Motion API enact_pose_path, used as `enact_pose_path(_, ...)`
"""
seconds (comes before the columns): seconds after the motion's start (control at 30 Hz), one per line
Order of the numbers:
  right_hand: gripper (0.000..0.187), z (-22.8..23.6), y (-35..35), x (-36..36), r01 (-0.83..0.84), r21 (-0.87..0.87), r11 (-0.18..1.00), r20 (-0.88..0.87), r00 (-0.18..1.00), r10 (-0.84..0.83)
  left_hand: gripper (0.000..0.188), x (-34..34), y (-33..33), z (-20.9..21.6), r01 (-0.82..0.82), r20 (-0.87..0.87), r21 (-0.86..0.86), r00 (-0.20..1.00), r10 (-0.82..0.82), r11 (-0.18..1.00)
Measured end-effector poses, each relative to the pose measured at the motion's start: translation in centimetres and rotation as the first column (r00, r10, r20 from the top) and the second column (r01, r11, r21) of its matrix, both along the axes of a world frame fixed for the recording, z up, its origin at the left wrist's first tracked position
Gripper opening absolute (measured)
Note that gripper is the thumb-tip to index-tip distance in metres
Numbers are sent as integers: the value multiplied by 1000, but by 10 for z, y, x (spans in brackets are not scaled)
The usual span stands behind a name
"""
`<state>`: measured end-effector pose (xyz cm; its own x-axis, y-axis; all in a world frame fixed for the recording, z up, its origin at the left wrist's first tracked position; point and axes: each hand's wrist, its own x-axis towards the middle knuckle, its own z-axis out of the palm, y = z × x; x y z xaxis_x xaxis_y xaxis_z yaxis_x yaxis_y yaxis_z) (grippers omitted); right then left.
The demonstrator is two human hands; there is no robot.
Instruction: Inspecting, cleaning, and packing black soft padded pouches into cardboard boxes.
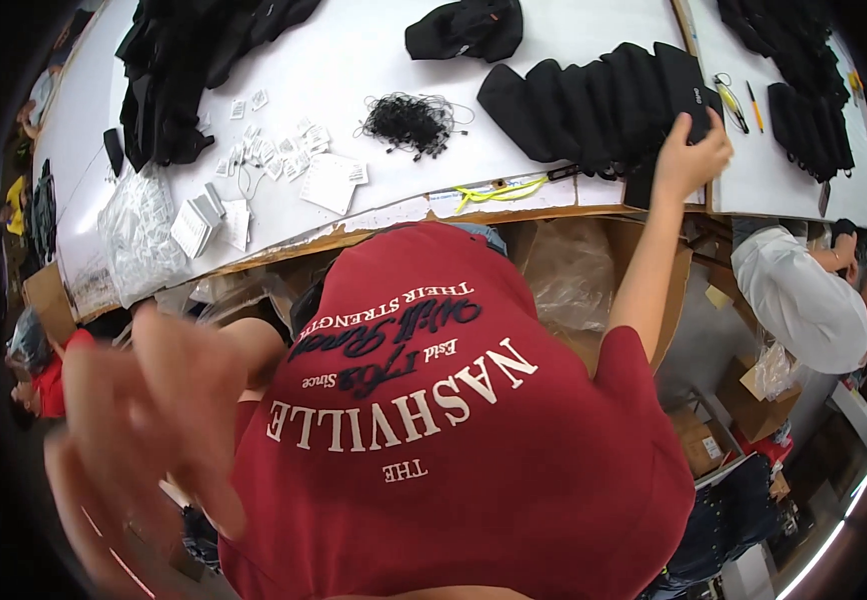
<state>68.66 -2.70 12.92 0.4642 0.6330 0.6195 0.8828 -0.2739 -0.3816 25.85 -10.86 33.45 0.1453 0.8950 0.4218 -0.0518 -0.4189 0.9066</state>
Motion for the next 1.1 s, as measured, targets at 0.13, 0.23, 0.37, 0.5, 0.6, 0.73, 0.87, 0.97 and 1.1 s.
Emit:
enact_pose_path(0.13,9,-7,-10,-144,-597,-77,799,-364,763,535,30,-23,28,-41,-15,-6,-207,1000,14,978)
enact_pose_path(0.23,10,-64,-2,-207,-779,-217,589,-549,596,586,46,-97,37,-187,-523,-695,-509,718,32,683)
enact_pose_path(0.37,12,-106,26,-238,-670,-448,592,-398,742,540,67,-127,5,-300,-630,-928,-188,364,73,753)
enact_pose_path(0.5,15,-118,47,-234,-531,-692,488,-254,813,524,67,-120,2,-309,-617,-948,-172,314,40,768)
enact_pose_path(0.6,19,-109,48,-226,-533,-752,388,-291,796,531,63,-123,4,-307,-626,-942,-181,333,50,758)
enact_pose_path(0.73,17,-76,40,-219,-750,-455,480,-469,660,586,59,-125,-1,-307,-624,-920,-71,342,190,778)
enact_pose_path(0.87,13,-29,27,-227,-821,-159,548,-830,411,376,44,-126,2,-296,-583,-928,98,240,286,807)
enact_pose_path(0.97,10,-7,23,-234,-768,180,615,-961,-3,278,31,-133,14,-283,-568,-897,-213,436,70,795)
enact_pose_path(1.1,10,37,9,-252,-762,185,620,-981,-102,167,23,-136,14,-262,-462,-579,-534,810,91,708)
